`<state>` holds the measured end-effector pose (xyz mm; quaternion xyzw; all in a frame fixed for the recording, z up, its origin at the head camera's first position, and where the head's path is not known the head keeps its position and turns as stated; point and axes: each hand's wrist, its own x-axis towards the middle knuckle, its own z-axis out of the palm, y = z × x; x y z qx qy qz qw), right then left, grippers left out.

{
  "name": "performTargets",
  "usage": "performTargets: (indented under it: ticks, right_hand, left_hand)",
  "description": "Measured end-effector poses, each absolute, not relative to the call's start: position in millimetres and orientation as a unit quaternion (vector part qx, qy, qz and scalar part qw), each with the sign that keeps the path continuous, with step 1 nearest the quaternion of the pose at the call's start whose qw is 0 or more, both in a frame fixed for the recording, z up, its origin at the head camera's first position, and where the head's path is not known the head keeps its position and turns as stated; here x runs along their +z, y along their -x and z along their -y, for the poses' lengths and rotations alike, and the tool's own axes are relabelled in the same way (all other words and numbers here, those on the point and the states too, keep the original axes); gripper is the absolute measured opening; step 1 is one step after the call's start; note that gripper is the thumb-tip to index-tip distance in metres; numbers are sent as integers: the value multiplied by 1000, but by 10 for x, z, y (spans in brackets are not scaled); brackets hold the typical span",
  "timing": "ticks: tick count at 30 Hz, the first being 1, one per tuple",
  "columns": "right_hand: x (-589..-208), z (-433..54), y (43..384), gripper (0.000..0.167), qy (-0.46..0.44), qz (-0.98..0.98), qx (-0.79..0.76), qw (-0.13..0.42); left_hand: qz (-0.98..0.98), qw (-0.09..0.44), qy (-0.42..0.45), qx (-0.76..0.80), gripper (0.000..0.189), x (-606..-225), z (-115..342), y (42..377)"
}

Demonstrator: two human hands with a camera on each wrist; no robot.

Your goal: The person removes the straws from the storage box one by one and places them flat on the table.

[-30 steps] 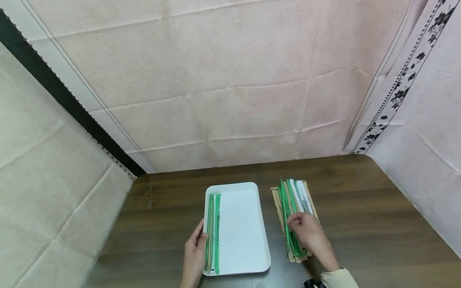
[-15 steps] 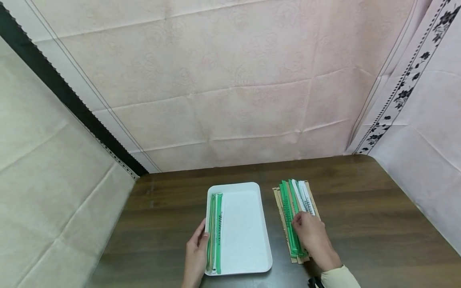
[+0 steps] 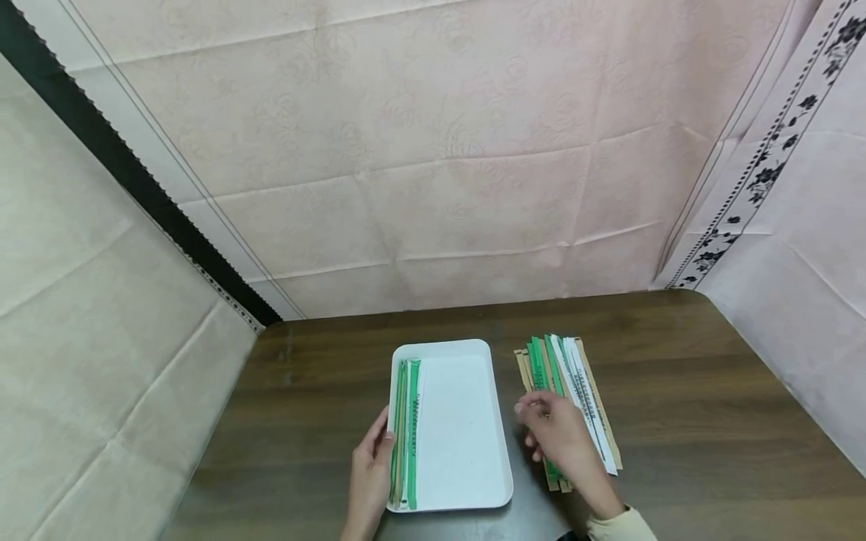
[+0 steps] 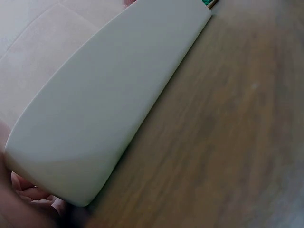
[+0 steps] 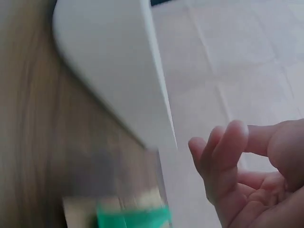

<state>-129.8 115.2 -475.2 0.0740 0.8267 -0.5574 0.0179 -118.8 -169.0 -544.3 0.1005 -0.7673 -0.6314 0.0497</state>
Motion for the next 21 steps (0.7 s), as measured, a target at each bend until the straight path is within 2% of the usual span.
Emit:
performTargets:
  ticks: [16, 21]
  right_hand:
    - [-4936, -143, 1213, 12, 14, -765, -631, 126]
    - [-5028, 55, 1222, 8, 8, -768, -627, 134]
  left_hand:
    - [764, 58, -83, -637, 46, -5428, 1693, 1180]
    - [763, 61, -68, -639, 46, -5425, 1705, 1163]
